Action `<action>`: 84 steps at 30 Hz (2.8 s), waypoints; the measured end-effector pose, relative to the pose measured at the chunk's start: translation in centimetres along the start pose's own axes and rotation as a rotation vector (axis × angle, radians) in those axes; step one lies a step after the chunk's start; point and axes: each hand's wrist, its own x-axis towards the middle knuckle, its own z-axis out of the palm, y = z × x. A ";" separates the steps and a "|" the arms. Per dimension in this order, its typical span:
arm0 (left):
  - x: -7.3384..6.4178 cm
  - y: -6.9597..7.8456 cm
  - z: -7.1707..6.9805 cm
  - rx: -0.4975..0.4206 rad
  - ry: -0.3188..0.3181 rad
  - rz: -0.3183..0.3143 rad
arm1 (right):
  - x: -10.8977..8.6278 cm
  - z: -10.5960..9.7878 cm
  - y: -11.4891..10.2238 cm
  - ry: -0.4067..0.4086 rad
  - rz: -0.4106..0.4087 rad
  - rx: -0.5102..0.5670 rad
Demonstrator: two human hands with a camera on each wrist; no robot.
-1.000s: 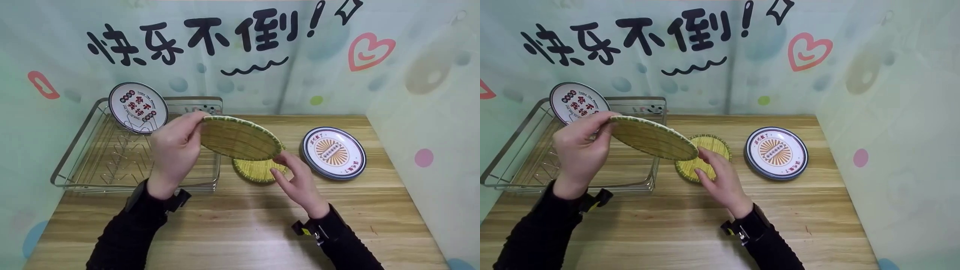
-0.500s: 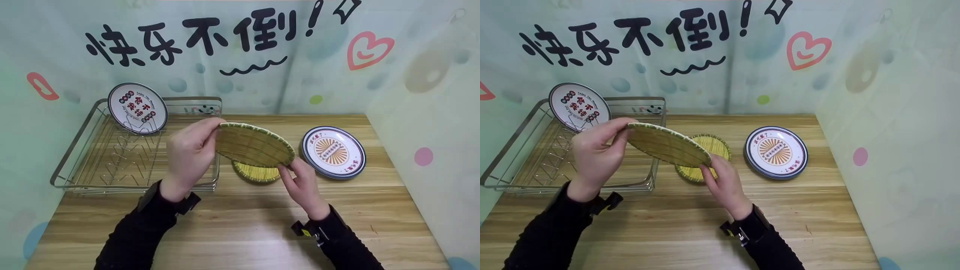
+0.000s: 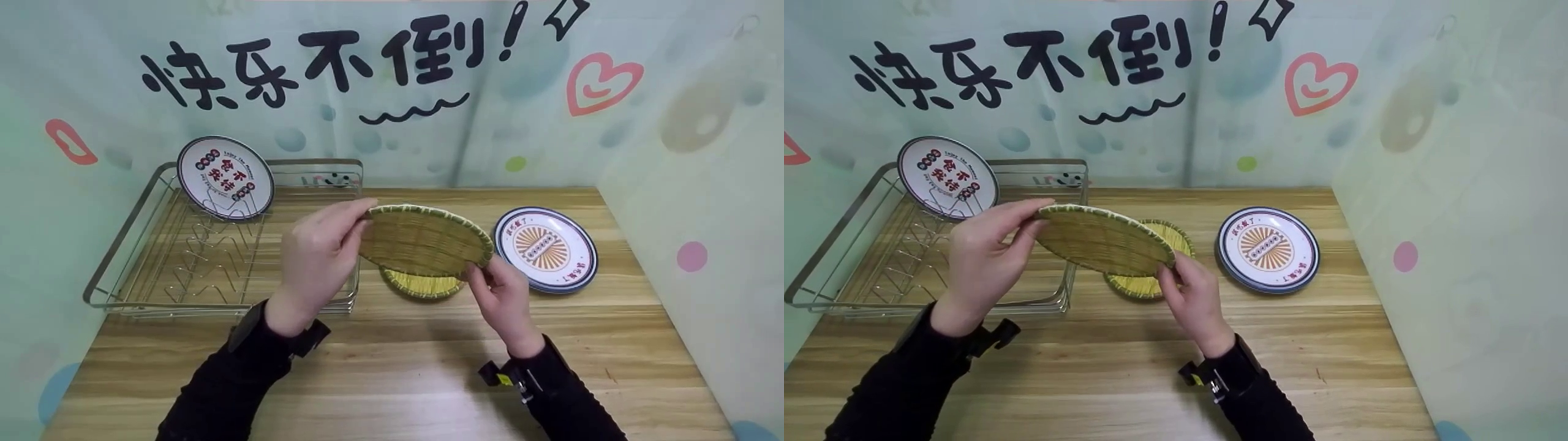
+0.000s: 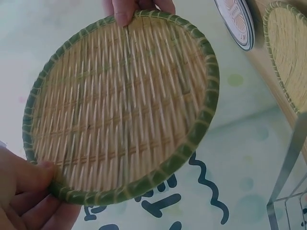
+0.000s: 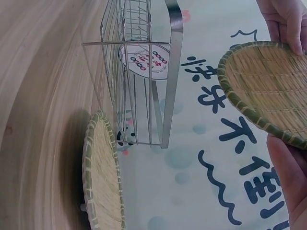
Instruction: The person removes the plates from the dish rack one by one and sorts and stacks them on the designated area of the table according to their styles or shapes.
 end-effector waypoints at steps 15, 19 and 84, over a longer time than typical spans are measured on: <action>-1.0 -1.2 -1.0 0.087 -0.112 -0.035 | -0.5 -0.6 1.5 -0.026 0.378 0.217; -1.5 -1.6 -1.3 0.107 -0.131 -0.044 | -0.6 -0.8 2.3 -0.027 0.492 0.249; -7.6 -7.2 -4.8 0.295 -0.261 -0.300 | -2.2 0.7 7.6 -0.095 1.102 0.438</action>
